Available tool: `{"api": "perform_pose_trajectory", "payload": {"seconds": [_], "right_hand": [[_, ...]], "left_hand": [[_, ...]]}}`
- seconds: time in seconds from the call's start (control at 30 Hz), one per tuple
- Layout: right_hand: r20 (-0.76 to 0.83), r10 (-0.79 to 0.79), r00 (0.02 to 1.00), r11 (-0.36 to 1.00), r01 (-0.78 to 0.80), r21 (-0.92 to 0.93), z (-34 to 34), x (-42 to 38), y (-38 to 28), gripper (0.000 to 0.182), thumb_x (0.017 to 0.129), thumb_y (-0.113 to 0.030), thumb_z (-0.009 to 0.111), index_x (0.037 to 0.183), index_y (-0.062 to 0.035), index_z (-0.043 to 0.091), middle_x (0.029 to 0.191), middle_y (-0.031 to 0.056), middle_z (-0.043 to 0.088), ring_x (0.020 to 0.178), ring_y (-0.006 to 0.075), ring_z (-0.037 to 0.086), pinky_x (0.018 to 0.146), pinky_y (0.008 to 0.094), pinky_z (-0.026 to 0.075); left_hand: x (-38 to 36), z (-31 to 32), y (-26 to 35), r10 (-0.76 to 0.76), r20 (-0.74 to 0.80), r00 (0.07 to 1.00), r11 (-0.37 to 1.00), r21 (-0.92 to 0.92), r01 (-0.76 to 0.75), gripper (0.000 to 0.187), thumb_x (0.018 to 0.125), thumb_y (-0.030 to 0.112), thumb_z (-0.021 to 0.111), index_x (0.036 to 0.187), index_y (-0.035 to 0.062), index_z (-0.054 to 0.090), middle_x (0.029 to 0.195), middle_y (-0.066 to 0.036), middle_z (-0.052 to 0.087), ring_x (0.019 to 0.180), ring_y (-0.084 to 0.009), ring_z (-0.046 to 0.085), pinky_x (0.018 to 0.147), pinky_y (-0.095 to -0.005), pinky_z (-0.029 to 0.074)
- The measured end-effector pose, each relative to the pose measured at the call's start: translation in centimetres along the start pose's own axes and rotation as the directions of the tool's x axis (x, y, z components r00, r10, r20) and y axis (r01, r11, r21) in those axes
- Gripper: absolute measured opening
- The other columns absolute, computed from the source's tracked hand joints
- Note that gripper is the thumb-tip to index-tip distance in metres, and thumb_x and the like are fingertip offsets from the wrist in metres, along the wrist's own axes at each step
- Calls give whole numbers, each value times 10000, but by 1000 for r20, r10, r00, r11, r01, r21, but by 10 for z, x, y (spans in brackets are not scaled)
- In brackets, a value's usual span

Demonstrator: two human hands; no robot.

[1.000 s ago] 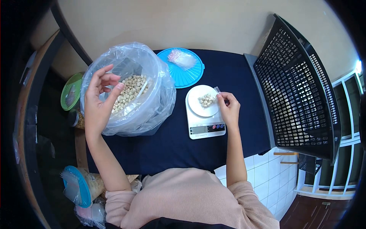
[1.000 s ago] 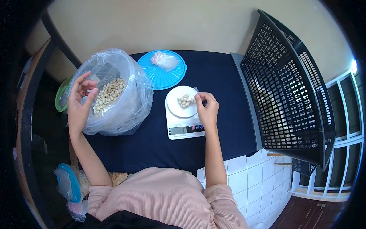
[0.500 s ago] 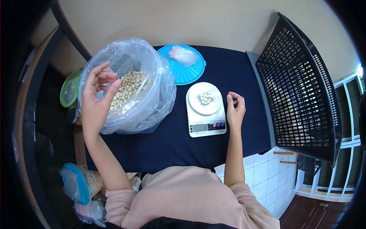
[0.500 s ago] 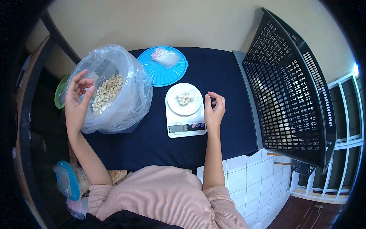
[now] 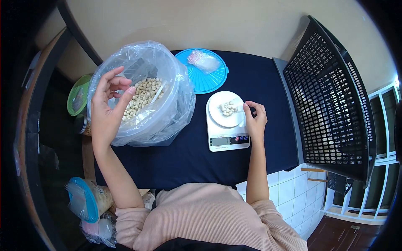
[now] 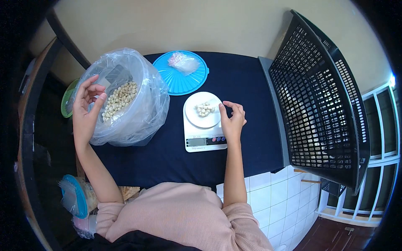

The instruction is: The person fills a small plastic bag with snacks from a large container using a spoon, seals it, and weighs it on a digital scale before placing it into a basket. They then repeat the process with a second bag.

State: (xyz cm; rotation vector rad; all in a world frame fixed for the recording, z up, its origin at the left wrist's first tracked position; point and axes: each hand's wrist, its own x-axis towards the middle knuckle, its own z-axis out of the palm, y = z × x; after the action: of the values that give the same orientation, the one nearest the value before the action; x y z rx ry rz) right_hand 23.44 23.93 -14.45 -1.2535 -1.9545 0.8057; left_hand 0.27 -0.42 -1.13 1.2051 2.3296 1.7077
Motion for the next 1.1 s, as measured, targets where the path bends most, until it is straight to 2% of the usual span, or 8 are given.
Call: {"api": "perform_pose_trajectory", "payload": {"seconds": [0.4,0.53,0.6,0.73,0.87,0.93,1.07,1.1], "right_hand": [[11,-117,993,990,118,-83,7,5,4,214,757,-285,660,824,-82,672,943,54,584,899,211,520,808,340,361],[-12,-307,952,921,300,250,4,14,-22,126,741,-135,666,778,-17,644,828,63,584,705,142,543,618,250,411],[53,-336,941,905,307,293,-9,20,-58,83,745,-70,658,757,5,624,823,61,573,659,96,539,592,210,425],[-73,-570,819,717,539,442,-15,30,-149,59,738,-24,652,764,19,620,827,66,574,645,105,549,525,213,435],[-25,-797,603,524,712,468,10,23,-224,64,715,-40,668,730,-4,616,787,102,576,619,160,581,526,246,454],[88,-893,442,420,745,518,27,9,-248,67,713,-20,661,738,20,613,779,91,568,635,145,587,557,218,467],[169,-941,293,333,717,612,62,-7,-270,82,685,-26,669,734,13,616,769,94,563,619,172,597,560,238,483],[216,-941,261,338,677,654,65,-10,-275,77,684,-21,667,730,12,615,762,93,559,617,177,599,563,251,491]], "left_hand": [[1,-1,1,18,4,1000,1000,2,-18,409,759,104,654,1143,29,532,898,-31,592,835,-116,548,759,-263,405],[1,-2,3,9,29,1000,1000,28,-10,405,788,57,605,1177,22,499,927,-39,566,860,-111,521,774,-255,398],[1,-2,4,11,60,998,1000,13,-11,407,785,60,606,1177,24,498,935,-43,567,872,-115,525,775,-258,396],[1,0,4,51,-59,997,998,-35,-54,427,737,118,680,1134,46,539,980,-69,610,925,-153,554,753,-281,413],[1,-3,4,132,-116,984,991,-18,-135,619,656,166,752,1201,50,480,1102,-105,565,1056,-194,515,831,-318,397],[1,-3,3,134,-127,983,991,3,-134,728,623,174,774,1248,56,421,1138,-116,541,1090,-221,501,882,-342,385],[4,-3,-1,165,-157,974,984,94,-151,721,673,120,728,1284,57,349,1113,-132,546,1097,-228,500,945,-367,366],[2,-4,1,33,-128,991,995,-90,-45,667,708,94,689,1282,56,352,1095,-133,551,1107,-213,496,943,-350,372]]}}
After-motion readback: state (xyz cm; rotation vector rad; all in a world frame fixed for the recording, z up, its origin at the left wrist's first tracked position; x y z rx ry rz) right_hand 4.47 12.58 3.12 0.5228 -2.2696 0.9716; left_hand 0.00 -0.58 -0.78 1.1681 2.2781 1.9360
